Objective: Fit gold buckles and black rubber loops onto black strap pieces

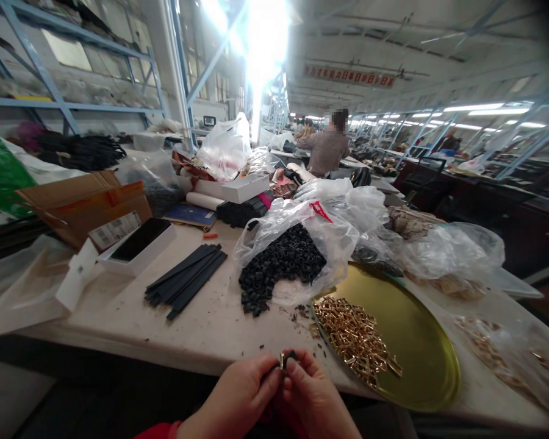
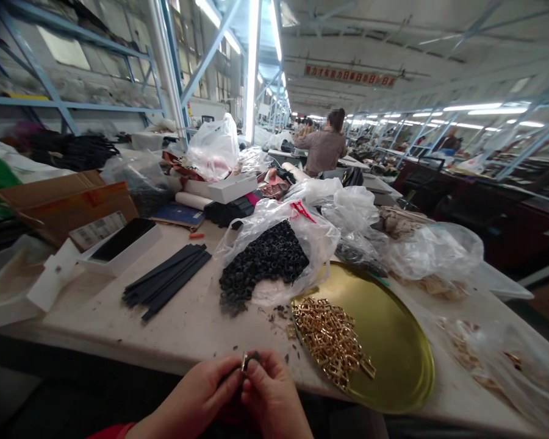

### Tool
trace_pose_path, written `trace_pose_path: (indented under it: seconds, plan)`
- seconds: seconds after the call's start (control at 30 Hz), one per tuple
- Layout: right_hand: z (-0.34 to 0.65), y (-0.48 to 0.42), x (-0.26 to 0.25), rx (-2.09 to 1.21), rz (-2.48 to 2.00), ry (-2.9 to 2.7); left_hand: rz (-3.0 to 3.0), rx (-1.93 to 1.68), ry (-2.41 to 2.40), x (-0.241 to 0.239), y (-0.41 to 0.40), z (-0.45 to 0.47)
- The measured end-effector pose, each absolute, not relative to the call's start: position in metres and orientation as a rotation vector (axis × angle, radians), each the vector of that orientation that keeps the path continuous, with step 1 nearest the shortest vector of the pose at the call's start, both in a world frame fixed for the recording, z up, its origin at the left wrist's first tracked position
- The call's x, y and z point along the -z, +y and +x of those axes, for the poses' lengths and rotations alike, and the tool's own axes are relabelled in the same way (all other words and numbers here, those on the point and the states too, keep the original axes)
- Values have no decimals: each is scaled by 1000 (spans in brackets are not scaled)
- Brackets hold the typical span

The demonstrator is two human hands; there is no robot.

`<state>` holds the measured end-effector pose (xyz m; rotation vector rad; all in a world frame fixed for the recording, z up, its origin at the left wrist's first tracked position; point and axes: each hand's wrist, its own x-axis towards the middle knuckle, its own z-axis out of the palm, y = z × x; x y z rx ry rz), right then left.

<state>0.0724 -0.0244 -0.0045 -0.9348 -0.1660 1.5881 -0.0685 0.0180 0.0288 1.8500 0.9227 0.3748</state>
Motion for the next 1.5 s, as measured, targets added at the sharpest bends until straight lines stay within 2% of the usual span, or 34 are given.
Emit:
trace_pose_path:
  seconds: [0.2,0.37,0.67,1.13,1.2,1.33,1.5]
  plan:
    - [69,-25,16,-1442,-1019,-144,1737,-308,977,-26,21,-60]
    - [70,-28,21,-1404,-1053,-327,1448,-390,934,-11,20,-59]
    - [70,-30,28,-1591,-962,-214,1148,-400,911,-8,15,-52]
    - [66,-42,14,-1031,-1315,-712,1169,-497,936,-22,-3,-56]
    - [65,-40,9,-1085,-1273,-716,1165,-525,935,-19,-3,-56]
    - [64,-36,-2,-1405,-1076,-564,1180,-574,968,-13,-4,-56]
    - [67,-34,-6,-1323,-1108,-617,1217,-564,923,-17,-4,-58]
